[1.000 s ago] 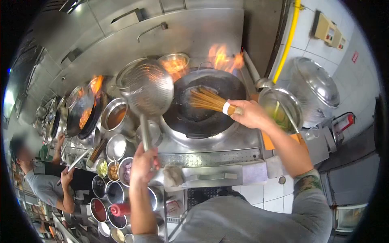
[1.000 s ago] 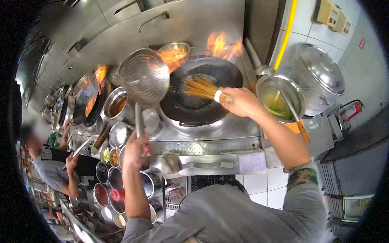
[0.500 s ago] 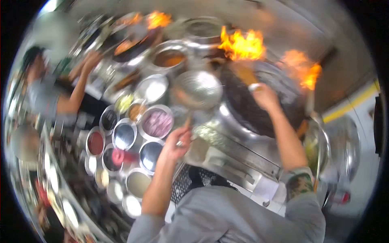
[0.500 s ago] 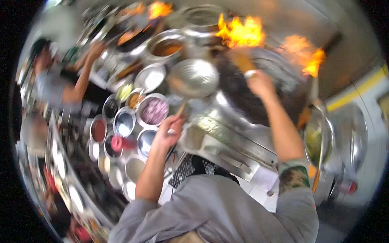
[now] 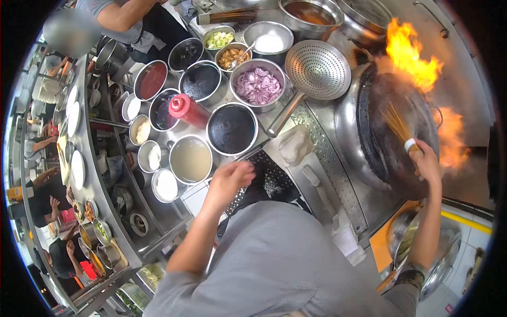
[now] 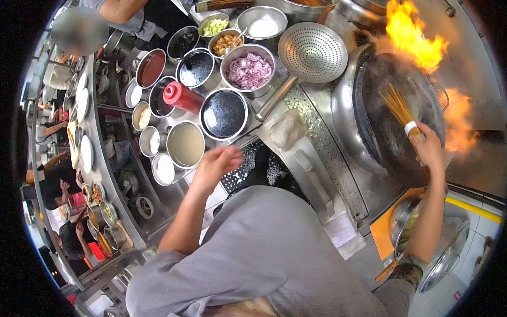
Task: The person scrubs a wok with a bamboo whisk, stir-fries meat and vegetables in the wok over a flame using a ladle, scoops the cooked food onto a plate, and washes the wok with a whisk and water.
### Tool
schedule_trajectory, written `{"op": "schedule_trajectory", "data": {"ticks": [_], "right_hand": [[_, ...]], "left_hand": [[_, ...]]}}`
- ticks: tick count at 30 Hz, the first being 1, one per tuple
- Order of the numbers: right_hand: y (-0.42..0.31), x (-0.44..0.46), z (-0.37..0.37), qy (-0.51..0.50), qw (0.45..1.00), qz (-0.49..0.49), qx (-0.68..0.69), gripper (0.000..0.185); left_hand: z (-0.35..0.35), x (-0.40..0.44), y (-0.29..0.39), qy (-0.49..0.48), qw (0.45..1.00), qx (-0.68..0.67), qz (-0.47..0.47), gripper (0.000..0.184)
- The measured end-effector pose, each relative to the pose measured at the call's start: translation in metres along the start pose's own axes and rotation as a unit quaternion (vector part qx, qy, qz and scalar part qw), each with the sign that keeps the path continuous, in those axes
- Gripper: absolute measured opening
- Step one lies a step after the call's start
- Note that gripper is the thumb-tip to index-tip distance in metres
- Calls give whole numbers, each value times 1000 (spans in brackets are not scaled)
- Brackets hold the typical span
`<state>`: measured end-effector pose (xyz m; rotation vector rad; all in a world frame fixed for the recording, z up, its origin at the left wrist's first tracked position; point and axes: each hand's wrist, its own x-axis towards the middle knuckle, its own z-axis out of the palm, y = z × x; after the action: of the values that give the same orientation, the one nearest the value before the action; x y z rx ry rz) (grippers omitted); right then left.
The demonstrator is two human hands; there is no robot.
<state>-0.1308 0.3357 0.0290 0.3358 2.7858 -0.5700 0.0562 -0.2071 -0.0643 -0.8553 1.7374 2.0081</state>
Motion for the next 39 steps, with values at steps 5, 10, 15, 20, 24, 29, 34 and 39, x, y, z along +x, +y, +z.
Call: {"op": "schedule_trajectory", "data": {"ticks": [5, 10, 15, 20, 24, 29, 34, 39], "right_hand": [[-1, 24, 7, 17, 999, 19, 46, 50], [-26, -36, -21, -53, 998, 17, -44, 46], [37, 14, -11, 86, 988, -76, -99, 46], [4, -24, -39, -7, 995, 10, -97, 46], [37, -12, -2, 119, 991, 14, -59, 35], [31, -41, -62, 13, 983, 48, -179, 31], [27, -7, -15, 108, 978, 29, -179, 34], [62, 0, -55, 101, 987, 37, -123, 47]], "left_hand": [[-5, 45, -65, 174, 960, -210, 70, 32], [-8, 75, -79, 205, 933, -271, 114, 14], [-10, 76, -75, 187, 936, -270, 126, 15], [-15, 74, -70, 201, 935, -274, 99, 13], [-25, 70, -87, 163, 949, -252, 95, 47], [7, -17, -35, 99, 994, -24, 43, 43], [147, -28, 67, -114, 796, 361, 473, 28], [263, -12, 92, -193, 638, 374, 645, 31]]}}
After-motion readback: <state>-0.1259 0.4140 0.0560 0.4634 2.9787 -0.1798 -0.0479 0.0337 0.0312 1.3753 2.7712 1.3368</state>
